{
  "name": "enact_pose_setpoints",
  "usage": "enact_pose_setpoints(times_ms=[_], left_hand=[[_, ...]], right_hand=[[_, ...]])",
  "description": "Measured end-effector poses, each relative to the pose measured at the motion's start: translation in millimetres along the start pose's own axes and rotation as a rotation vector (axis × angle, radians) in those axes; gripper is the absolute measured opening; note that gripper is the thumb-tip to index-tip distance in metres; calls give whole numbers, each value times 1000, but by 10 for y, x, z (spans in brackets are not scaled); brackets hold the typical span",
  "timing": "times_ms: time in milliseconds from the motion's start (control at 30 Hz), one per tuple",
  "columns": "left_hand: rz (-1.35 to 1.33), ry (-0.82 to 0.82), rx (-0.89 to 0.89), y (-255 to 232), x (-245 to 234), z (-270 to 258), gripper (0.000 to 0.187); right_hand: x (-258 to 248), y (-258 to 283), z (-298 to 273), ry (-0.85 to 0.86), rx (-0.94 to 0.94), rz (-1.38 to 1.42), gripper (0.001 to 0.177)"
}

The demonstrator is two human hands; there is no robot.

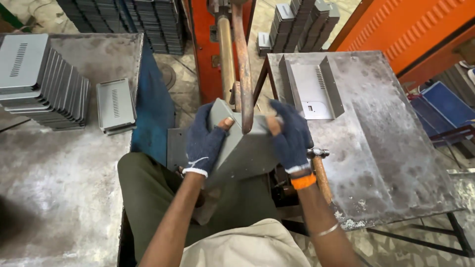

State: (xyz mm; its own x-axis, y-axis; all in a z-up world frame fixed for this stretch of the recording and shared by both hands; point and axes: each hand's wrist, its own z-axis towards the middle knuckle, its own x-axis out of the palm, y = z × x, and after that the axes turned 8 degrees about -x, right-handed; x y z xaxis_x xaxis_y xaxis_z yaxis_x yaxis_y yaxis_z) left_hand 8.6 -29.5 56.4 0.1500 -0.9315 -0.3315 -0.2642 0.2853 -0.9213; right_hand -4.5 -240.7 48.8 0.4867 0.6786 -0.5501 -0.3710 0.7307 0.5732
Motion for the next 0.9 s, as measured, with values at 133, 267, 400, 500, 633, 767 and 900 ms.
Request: enact_pose_setpoints(times_ms=[133,267,400,500,633,767,900], left_hand=[[-119,124,87,102,28,167,58],[-354,205,222,247,98,440,47],[-560,290,256,334,122,485,44],[-606,335,281,448,136,450,56],[-594,248,277,614,227,235,52],[-414,37,147,621,207,47,48],[-293,3,126,543,103,53,46]], right_hand=[[189,-362,164,295,-317,-118,28],[231,-161,614,513,69,-119,56],[146,-80,781,483,89,-231,52],[6,140,793,382,-113,-290,52],[-159,-135,580,-139,-231,-174,15],[-265,-1202,-275,-299,270,-429,28],[-239,-1353,-1030,178,719,-798,29]])
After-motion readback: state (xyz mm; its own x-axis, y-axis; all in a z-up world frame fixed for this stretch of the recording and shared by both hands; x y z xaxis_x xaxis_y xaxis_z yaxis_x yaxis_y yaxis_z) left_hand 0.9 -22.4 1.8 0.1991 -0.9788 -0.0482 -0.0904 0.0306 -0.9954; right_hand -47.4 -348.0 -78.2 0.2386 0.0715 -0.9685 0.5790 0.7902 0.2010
